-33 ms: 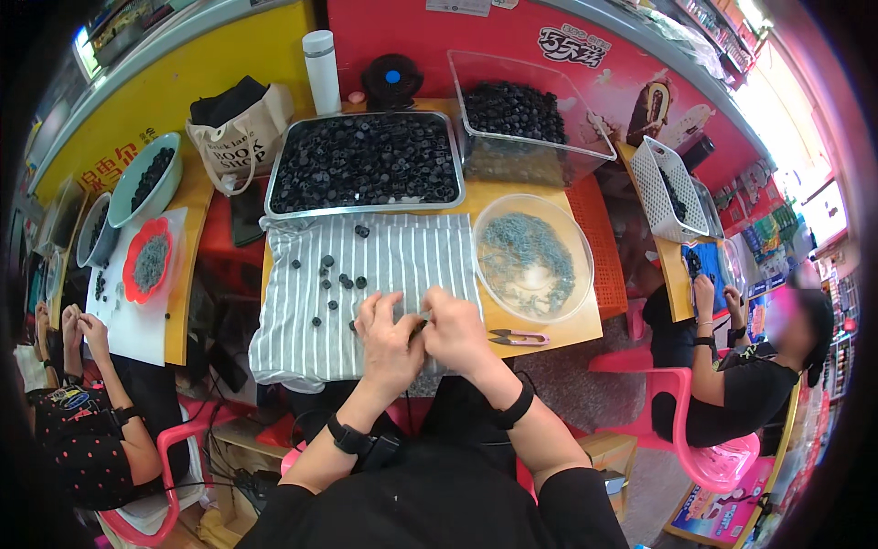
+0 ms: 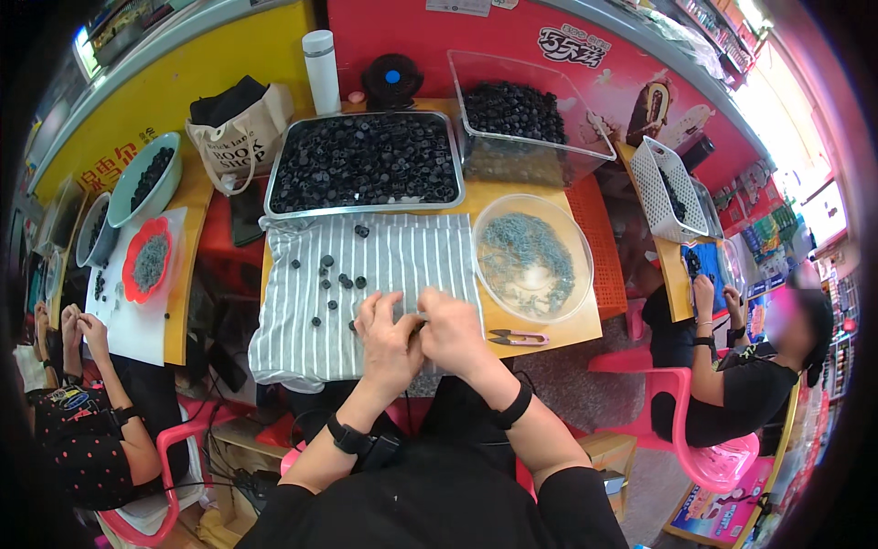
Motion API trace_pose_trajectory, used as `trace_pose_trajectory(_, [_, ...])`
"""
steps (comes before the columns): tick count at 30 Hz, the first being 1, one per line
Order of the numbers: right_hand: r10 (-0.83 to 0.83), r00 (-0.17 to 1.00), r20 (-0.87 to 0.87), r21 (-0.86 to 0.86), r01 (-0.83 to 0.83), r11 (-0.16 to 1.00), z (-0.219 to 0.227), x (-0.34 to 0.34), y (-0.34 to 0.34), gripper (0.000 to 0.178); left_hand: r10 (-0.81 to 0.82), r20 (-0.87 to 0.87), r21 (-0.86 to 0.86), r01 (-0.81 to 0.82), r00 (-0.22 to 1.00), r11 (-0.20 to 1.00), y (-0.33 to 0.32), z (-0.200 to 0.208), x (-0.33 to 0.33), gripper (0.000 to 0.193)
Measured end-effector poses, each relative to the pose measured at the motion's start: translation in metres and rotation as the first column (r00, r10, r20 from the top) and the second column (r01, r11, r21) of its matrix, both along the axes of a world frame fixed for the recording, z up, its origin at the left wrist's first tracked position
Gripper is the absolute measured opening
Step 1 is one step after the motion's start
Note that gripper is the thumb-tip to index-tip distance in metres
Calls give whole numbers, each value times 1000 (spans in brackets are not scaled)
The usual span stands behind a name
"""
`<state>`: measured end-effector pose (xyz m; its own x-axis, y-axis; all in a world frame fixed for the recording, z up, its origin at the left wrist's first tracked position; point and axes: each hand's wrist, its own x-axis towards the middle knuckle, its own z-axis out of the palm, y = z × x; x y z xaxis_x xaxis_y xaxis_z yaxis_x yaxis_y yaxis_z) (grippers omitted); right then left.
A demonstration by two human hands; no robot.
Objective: Assembling or sorting small black plastic components on a table.
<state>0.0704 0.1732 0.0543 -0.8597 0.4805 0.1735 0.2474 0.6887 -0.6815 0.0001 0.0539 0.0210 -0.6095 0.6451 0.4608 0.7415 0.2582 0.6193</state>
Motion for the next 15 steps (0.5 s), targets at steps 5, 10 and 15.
trace_pose_trajectory(5, [142, 989, 38, 161, -146, 976, 10, -15, -3, 18, -13, 4, 6, 13, 1000, 1000, 0, 2, -1, 19])
trace_pose_trajectory(10, [129, 988, 88, -32, -127, 991, 12, -6, 6, 16, -10, 10, 4, 10, 1000, 1000, -1, 0, -1, 18])
trace_pose_trajectory(15, [-141, 986, -84, -782, 22, 623, -5, 28, 15, 12, -51, 88, 38, 48, 995, 998, -4, 6, -2, 19])
